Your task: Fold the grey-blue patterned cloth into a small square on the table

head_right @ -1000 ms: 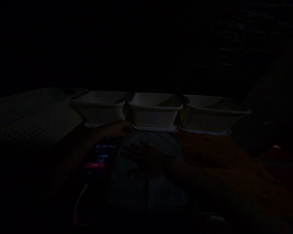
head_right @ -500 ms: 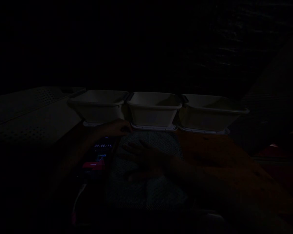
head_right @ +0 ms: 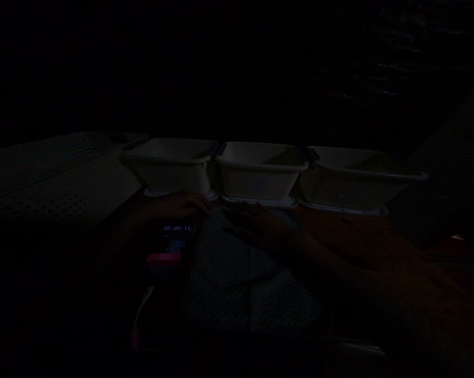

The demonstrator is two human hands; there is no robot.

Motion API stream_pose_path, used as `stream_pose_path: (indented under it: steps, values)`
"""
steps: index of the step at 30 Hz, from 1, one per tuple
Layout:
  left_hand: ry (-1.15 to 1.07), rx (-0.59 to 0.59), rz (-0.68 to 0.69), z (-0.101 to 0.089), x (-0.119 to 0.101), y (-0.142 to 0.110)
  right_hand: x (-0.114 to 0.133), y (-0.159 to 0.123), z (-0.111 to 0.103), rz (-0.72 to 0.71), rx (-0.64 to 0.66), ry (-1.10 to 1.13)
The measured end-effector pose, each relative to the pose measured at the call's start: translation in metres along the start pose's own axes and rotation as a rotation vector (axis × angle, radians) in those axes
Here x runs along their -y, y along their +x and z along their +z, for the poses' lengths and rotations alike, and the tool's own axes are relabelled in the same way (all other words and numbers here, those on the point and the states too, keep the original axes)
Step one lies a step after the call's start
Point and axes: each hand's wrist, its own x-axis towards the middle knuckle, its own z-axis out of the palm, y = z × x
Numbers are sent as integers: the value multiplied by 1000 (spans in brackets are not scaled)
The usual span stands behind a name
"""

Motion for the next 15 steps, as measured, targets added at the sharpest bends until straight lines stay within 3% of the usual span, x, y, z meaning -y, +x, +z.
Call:
stream_pose_path:
  steps: [5,11,15]
  values:
    - [96,-10,-43,-1,-9,-5,-3,9,12,86,43,-86]
    - [228,-35,-109,-2,-18,-9,14,16,6,-13,-2,-4]
    - [175,-63,17,3,-19,-6,23,14,3,-56,2,14]
